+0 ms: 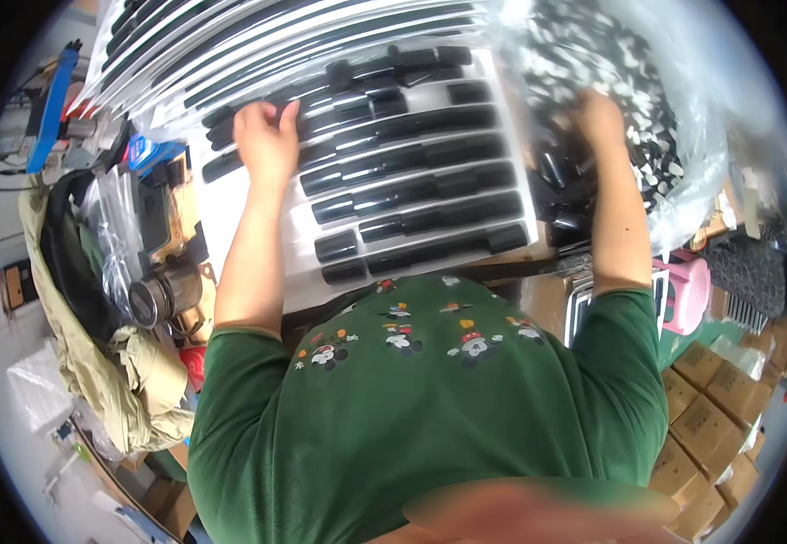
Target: The person is manually assembling small black plastic components by attaching white pieces.
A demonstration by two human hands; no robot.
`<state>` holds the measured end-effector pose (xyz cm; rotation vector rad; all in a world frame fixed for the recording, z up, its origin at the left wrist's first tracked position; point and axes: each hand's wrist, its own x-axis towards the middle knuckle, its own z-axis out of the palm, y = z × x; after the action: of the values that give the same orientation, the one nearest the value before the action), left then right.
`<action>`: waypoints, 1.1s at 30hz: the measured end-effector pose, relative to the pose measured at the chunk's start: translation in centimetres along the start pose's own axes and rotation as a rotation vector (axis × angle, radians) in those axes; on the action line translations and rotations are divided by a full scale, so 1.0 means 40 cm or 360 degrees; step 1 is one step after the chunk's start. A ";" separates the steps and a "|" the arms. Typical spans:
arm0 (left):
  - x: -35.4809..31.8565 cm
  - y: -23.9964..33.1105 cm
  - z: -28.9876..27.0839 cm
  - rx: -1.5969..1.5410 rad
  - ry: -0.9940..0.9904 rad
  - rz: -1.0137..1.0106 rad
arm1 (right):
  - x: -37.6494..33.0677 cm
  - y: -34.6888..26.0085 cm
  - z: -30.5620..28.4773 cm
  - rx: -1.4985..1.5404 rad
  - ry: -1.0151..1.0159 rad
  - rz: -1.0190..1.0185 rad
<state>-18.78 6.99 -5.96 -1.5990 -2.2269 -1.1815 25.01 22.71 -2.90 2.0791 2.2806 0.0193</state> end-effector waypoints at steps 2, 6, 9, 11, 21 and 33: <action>-0.013 0.008 -0.009 -0.0431 -0.0052 -0.0139 | -0.011 0.039 0.008 0.0205 0.0177 0.0007; -0.091 0.159 -0.076 -0.1433 -0.0541 -0.0424 | -0.159 -0.089 -0.118 0.1124 0.0423 -0.0018; -0.176 0.212 -0.101 -0.1272 -0.0801 -0.0346 | -0.301 -0.294 -0.125 0.2023 0.0138 -0.0396; -0.205 0.233 -0.105 -0.1509 -0.0934 -0.0371 | -0.384 -0.381 -0.133 0.1970 0.0179 -0.0874; -0.252 0.273 -0.167 -0.2247 -0.1063 -0.0823 | -0.433 -0.448 -0.150 0.1750 -0.0113 -0.1607; -0.176 0.101 -0.173 -0.0960 -0.0570 -0.0449 | -0.396 -0.415 -0.097 0.1485 0.0285 -0.1249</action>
<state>-14.49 -2.33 -3.00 -1.8590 -2.5347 -1.9257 9.78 5.50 0.72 1.1705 3.4634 -1.1005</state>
